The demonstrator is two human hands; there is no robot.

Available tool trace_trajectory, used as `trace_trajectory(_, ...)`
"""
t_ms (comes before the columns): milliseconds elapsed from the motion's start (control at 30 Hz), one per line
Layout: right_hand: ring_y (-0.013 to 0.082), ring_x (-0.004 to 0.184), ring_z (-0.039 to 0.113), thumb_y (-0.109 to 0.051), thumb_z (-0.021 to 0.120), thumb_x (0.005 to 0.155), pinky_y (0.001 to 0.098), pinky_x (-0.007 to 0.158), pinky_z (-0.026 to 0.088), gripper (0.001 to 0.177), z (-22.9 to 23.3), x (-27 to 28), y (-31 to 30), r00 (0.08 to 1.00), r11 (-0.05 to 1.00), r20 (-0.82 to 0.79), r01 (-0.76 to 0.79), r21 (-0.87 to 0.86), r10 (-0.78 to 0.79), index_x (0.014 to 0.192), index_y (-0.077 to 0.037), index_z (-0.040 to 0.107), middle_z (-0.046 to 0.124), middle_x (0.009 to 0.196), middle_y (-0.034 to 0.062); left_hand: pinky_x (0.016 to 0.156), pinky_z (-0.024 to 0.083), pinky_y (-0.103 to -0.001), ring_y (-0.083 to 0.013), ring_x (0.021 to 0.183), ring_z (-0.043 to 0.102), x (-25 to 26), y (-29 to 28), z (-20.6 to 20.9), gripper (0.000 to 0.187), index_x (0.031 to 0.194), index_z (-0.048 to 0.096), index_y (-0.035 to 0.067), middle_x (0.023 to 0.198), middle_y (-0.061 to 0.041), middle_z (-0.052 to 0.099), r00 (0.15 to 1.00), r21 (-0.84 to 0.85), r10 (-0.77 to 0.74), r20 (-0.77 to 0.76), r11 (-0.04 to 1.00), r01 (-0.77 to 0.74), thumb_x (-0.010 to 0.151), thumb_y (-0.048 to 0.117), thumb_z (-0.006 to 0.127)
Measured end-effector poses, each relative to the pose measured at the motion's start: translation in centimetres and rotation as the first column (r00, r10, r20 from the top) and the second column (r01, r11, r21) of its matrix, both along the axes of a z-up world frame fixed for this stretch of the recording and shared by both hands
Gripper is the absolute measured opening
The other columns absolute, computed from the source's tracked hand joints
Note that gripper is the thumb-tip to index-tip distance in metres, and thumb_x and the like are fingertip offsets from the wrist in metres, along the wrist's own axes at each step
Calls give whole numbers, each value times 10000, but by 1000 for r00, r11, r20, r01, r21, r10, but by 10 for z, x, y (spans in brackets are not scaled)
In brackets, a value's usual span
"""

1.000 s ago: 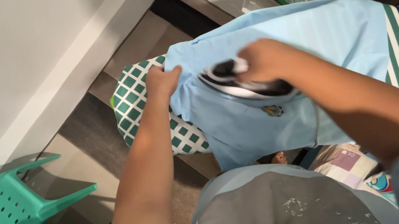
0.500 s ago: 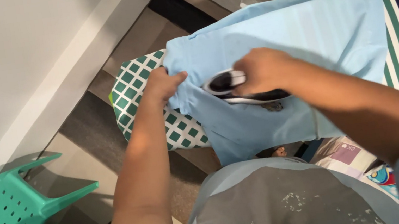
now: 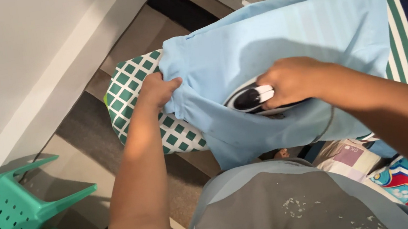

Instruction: Ironing a light blue shirt on an ironing board.

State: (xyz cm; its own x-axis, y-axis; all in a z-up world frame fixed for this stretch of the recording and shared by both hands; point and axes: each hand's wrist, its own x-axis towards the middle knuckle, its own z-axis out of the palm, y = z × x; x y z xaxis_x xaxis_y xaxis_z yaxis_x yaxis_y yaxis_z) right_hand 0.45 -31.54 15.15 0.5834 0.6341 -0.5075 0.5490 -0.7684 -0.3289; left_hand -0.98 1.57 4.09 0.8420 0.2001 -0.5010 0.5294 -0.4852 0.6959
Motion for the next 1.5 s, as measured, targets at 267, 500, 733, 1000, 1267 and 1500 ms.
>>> trace_trajectory(267,403,833,720,-489,775,756,498,773,562,419,-6,-6,30,970,982,164,166,94,-179,971,-130,758,740,833,190,859,575,-391,-305,972,740,-1,1,-1,598,1219,663,-82,1122,-227,741,1000,-3,17,9,1000,-17,782,306,788)
trace_trajectory(500,403,883,708,-443,782,770,492,804,563,422,-15,43,99,905,916,208,322,238,-372,908,-44,757,727,910,214,828,573,-389,-307,914,741,5,4,-1,499,1109,740,-62,1039,-207,770,994,98,-110,-21,989,112,770,302,788)
trace_trajectory(733,380,965,696,-488,793,739,492,824,557,474,-18,69,64,923,941,191,315,122,-333,983,-82,763,738,998,171,857,567,-394,-311,927,750,24,4,-10,506,1101,762,-30,1061,-203,780,993,79,-70,-99,994,78,715,296,789)
trace_trajectory(1000,327,864,735,-532,902,675,435,818,569,592,-45,125,-115,783,819,242,561,123,-573,1039,-77,798,768,940,159,844,587,-409,-337,964,762,54,-38,19,556,1029,741,-113,1047,-249,766,977,118,208,41,970,-211,752,362,828)
trace_trajectory(1267,329,888,733,-470,900,735,426,856,566,531,-52,152,-185,745,777,233,621,98,-625,1071,-68,814,780,980,181,919,548,-405,-394,1054,700,66,-39,-21,520,1126,689,-85,1130,-270,705,969,192,193,154,956,-221,827,324,804)
trace_trajectory(1500,297,857,741,-430,893,672,427,817,573,425,-32,150,-88,895,904,128,426,37,-427,953,-117,833,789,906,128,959,521,-412,-384,1122,676,60,-34,-43,442,1197,661,-43,1214,-232,695,915,-3,292,280,953,-303,895,279,691)
